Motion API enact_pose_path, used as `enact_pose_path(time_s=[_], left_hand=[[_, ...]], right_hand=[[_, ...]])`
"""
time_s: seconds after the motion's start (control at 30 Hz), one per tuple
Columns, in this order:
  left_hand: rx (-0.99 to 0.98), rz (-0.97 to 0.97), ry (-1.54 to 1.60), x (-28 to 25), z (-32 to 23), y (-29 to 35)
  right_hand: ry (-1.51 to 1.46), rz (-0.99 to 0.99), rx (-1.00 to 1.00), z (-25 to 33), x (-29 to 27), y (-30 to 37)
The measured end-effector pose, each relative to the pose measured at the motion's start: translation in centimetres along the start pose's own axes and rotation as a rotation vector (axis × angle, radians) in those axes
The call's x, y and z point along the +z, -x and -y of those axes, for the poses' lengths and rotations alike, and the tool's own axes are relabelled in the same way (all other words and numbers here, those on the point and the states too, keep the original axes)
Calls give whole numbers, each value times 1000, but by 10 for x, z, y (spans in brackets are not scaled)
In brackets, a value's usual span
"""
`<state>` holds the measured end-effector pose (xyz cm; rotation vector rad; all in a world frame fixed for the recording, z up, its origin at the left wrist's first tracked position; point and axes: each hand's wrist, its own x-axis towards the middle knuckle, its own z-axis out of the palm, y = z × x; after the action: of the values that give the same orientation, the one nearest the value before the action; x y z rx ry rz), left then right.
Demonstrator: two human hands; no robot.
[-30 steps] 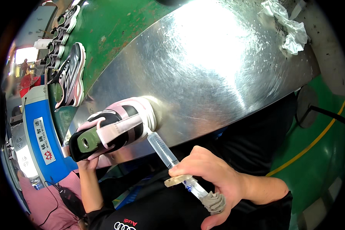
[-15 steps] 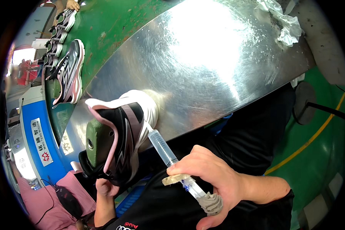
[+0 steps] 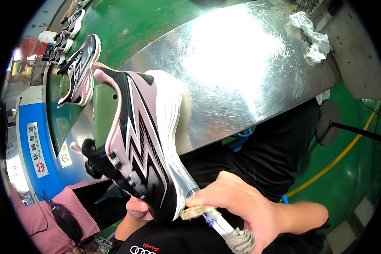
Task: The person takes shoes from a conveyor belt, applies adhesive along the sole seams using a syringe applicator, and places the shoes back onto the conveyor belt.
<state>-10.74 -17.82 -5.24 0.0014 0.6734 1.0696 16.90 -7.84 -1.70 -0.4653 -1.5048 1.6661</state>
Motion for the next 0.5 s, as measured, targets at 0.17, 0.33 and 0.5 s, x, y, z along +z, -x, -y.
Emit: enact_pose_path(time_s=[0.17,0.33,0.5], left_hand=[[-139,410,218,1,6,-31],[-226,396,149,30,10,-58],[-430,327,122,30,20,-70]], right_hand=[[103,186,93,37,-5,-3],[72,61,302,68,-1,16],[95,4,333,93,-3,34]])
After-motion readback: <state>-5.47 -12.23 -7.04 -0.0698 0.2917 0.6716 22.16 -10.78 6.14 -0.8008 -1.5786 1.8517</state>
